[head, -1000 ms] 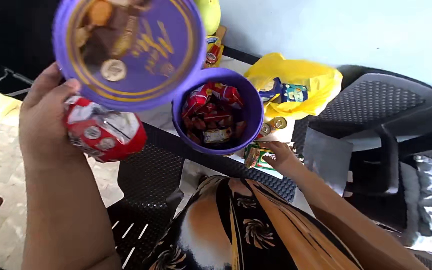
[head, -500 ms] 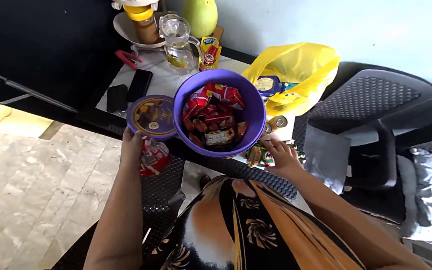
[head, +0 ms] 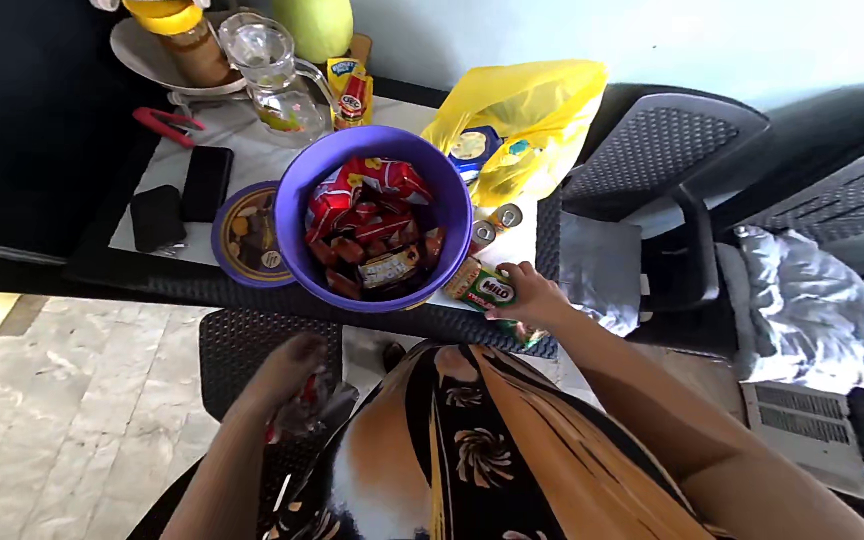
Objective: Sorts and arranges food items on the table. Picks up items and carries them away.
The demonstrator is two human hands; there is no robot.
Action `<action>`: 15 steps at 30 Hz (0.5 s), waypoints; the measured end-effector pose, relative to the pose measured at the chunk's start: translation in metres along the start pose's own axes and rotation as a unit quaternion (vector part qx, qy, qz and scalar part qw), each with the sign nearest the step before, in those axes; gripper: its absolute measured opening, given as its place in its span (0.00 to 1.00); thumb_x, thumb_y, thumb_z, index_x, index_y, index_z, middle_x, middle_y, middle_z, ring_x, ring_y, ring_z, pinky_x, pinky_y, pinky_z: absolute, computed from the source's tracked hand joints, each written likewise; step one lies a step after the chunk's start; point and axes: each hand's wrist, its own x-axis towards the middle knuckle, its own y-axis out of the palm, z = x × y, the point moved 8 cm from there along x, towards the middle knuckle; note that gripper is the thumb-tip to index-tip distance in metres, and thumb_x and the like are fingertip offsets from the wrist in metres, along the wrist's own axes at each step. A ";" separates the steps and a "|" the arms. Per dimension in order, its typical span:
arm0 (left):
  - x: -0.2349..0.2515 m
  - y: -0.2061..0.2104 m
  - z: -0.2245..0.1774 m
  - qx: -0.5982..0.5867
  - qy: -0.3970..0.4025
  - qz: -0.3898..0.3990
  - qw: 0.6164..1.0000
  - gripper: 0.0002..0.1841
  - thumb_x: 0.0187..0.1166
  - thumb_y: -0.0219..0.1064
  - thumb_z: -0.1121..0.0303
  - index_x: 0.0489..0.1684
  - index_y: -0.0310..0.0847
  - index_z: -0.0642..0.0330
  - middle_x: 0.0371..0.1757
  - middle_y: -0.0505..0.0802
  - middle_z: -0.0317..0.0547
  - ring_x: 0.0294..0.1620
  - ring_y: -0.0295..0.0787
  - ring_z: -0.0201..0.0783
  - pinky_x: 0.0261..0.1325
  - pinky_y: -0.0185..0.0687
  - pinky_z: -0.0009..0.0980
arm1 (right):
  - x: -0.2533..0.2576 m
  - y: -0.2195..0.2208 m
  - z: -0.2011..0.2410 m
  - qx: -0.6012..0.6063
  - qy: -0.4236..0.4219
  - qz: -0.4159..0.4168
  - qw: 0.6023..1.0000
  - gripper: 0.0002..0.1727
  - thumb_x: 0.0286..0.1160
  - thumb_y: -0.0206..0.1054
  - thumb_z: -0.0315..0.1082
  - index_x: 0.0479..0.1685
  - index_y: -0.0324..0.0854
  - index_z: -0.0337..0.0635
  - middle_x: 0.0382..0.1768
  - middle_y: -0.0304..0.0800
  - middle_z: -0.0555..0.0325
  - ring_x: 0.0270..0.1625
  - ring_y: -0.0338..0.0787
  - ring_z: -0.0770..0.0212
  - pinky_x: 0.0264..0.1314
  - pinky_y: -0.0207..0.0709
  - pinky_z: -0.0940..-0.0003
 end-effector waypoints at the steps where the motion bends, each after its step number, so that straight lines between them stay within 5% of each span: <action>1: 0.005 0.017 -0.013 0.022 0.021 0.026 0.999 0.21 0.91 0.59 0.60 0.77 0.75 0.60 0.70 0.87 0.58 0.68 0.86 0.52 0.73 0.77 0.55 | 0.001 0.003 -0.003 0.017 -0.003 0.012 1.000 0.60 0.47 0.88 0.63 0.89 0.63 0.59 0.79 0.72 0.41 0.74 0.78 0.35 0.68 0.70 0.26; 5: 0.025 0.067 -0.068 0.131 0.087 0.073 0.985 0.24 0.90 0.57 0.56 0.81 0.73 0.55 0.71 0.86 0.57 0.70 0.85 0.55 0.75 0.75 0.59 | 0.007 0.013 -0.012 0.005 -0.008 0.057 0.998 0.71 0.41 0.92 0.59 0.96 0.49 0.66 0.78 0.75 0.41 0.83 0.68 0.34 0.75 0.60 0.24; 9: 0.036 0.102 -0.118 0.143 0.107 0.098 0.979 0.30 0.89 0.57 0.48 0.85 0.69 0.55 0.71 0.86 0.57 0.73 0.83 0.55 0.78 0.71 0.60 | 0.012 0.021 -0.010 -0.017 -0.029 0.090 0.995 0.77 0.36 0.94 0.56 0.97 0.43 0.71 0.77 0.73 0.38 0.80 0.70 0.32 0.73 0.67 0.27; 15: 0.049 0.142 -0.152 0.025 0.089 0.123 0.988 0.41 0.85 0.60 0.40 0.90 0.60 0.59 0.72 0.86 0.60 0.74 0.82 0.55 0.79 0.70 0.58 | 0.001 0.014 -0.004 0.137 -0.101 0.144 0.975 0.60 0.53 0.89 0.44 0.92 0.54 0.63 0.70 0.81 0.39 0.66 0.87 0.42 0.67 0.79 0.37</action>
